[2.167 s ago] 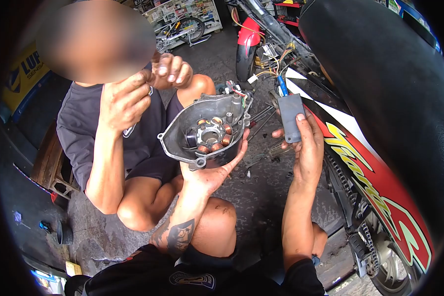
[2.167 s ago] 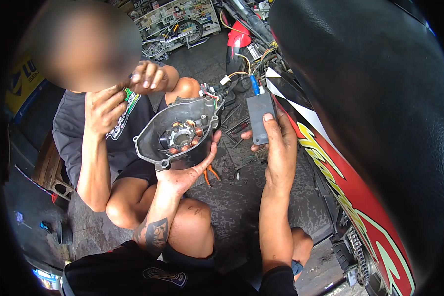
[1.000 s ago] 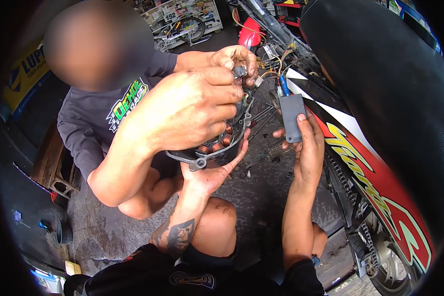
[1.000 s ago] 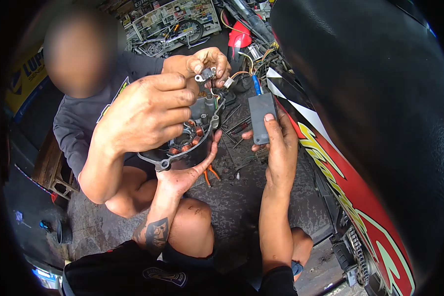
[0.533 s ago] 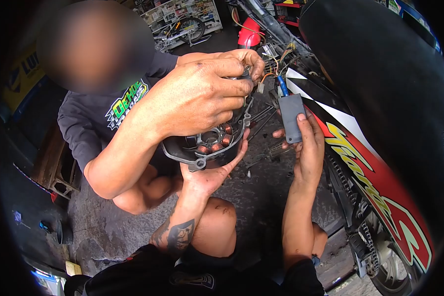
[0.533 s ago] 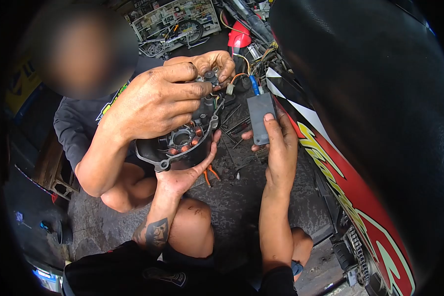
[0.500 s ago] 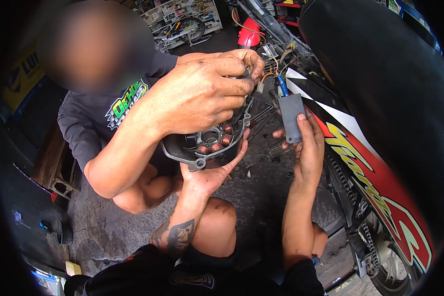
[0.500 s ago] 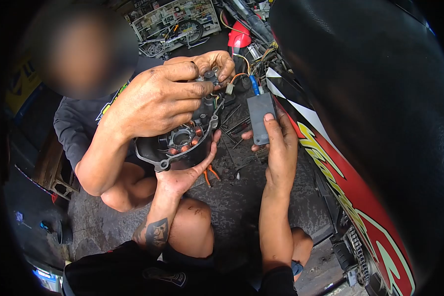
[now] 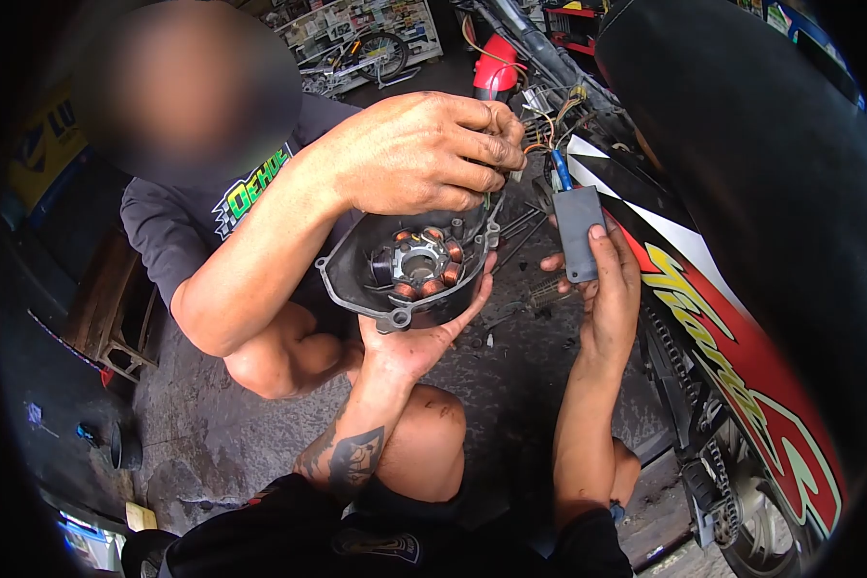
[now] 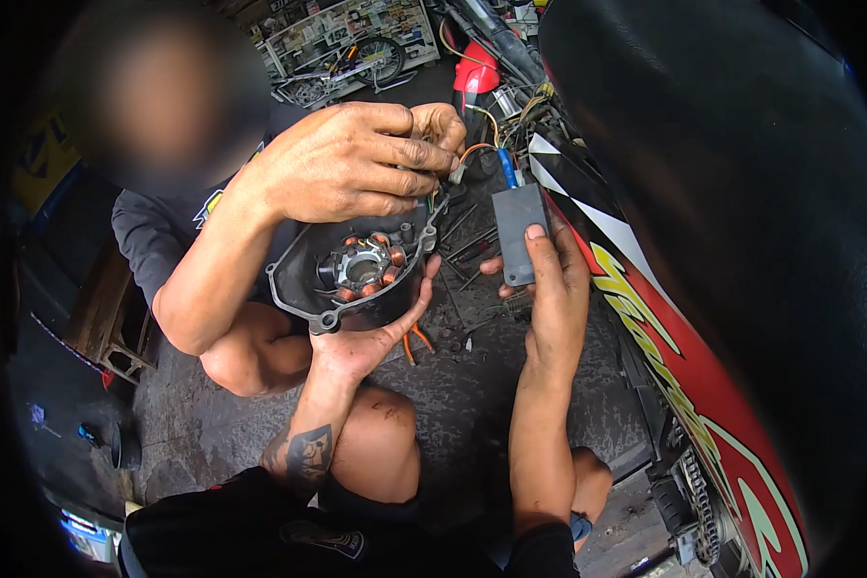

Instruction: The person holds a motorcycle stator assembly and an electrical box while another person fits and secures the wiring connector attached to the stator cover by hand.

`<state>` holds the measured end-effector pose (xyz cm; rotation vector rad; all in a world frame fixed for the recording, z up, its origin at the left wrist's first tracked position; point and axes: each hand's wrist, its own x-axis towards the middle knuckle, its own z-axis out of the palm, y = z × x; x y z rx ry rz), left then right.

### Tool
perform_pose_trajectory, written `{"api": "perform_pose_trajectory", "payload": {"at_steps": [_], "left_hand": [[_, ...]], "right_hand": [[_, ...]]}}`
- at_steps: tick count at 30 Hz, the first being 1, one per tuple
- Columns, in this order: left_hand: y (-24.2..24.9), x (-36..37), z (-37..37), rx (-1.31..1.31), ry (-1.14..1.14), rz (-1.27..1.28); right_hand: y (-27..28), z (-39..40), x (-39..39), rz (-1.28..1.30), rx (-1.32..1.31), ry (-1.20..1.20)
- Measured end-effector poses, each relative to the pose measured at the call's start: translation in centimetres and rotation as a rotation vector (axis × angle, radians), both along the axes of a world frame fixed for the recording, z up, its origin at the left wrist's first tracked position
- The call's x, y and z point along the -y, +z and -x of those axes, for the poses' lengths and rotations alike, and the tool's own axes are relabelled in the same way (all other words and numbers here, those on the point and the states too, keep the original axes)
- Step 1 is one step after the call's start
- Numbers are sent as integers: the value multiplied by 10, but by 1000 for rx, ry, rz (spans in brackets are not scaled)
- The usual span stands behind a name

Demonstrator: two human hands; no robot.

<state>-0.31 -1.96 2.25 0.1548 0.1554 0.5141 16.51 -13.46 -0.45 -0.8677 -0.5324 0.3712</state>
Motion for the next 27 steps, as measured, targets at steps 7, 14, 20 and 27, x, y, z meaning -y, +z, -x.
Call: {"api": "perform_pose_trajectory", "payload": {"at_steps": [7,14,20,27], "left_hand": [[-3,-3,-1,-12,23,-25],[-3,-1,-1,7,-1,-23],[-4,-3,0,30,-28,-29],[-4,-1,1,52,-23,-41]], "right_hand": [[0,0,0,10,-8,-6],[1,0,-1,-3,-4,-9],[1,-1,-1,-3,2,-7],[1,-3,-2,-5,6,6]]}}
